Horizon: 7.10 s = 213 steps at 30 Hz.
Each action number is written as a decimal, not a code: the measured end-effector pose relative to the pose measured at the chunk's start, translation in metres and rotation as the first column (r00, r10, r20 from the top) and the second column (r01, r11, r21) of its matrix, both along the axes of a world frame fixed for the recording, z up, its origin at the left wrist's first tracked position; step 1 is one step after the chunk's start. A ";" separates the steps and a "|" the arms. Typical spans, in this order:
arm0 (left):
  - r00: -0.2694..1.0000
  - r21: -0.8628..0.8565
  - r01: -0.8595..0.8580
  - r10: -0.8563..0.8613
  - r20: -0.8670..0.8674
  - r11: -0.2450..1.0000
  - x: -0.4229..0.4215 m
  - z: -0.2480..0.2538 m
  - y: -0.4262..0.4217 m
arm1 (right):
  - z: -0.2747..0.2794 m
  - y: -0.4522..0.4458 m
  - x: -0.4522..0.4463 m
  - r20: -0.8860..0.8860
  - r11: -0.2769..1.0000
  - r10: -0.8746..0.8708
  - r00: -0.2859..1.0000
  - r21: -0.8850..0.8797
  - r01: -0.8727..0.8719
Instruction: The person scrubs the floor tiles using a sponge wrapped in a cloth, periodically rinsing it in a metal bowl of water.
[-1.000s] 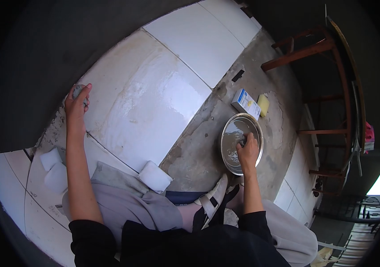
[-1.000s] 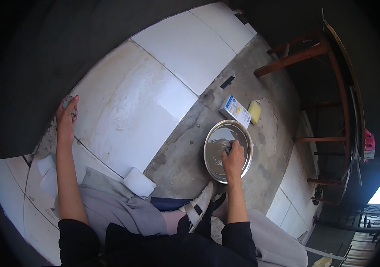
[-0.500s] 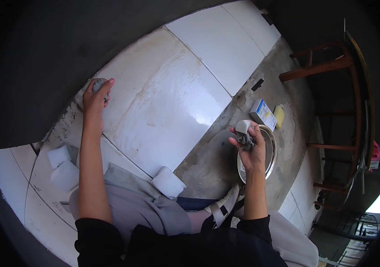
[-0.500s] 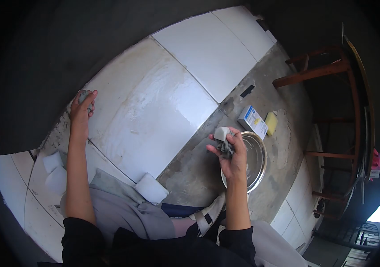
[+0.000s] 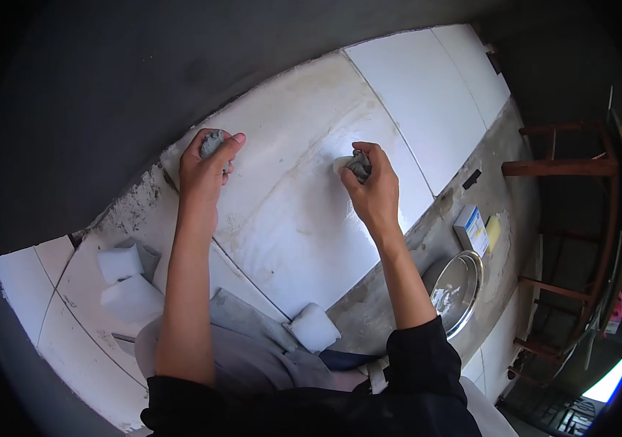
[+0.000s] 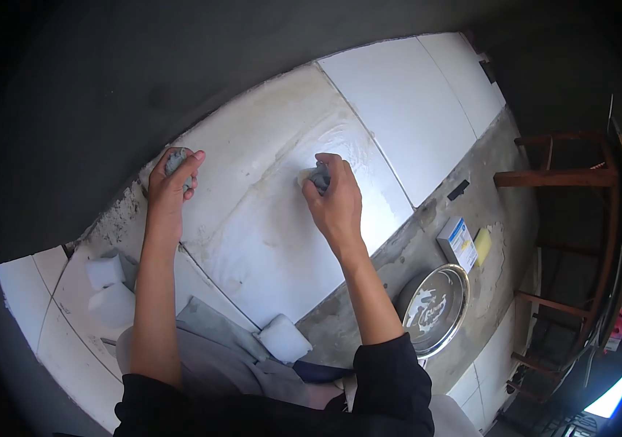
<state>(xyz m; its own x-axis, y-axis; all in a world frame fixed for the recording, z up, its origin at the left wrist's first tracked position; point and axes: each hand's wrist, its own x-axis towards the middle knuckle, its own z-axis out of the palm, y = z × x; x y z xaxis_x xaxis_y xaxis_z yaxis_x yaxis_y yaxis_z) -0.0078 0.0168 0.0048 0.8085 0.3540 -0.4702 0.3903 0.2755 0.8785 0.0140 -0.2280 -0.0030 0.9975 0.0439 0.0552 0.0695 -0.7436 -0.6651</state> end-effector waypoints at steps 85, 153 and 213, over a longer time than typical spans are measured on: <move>0.996 -0.211 -0.083 0.088 0.011 0.974 -0.003 0.004 0.015 | -0.028 0.051 -0.001 0.202 0.988 0.053 0.978 -0.154 -0.022; 0.996 -0.212 -0.071 0.082 0.045 0.975 -0.003 0.006 0.013 | -0.012 0.132 -0.132 0.036 0.878 0.478 0.878 -0.036 -0.477; 0.997 -0.061 -0.033 0.029 -0.072 0.998 -0.003 -0.005 0.011 | -0.043 -0.063 0.096 0.255 0.955 -0.077 0.964 -0.259 0.145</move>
<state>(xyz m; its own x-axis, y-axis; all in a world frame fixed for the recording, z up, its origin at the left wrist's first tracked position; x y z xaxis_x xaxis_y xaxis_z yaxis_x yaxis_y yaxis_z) -0.0108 0.0277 -0.0002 0.7614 0.3465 -0.5479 0.4413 0.3421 0.8296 0.1105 -0.2908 -0.0465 0.9554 -0.0195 0.2946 0.1076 -0.9062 -0.4088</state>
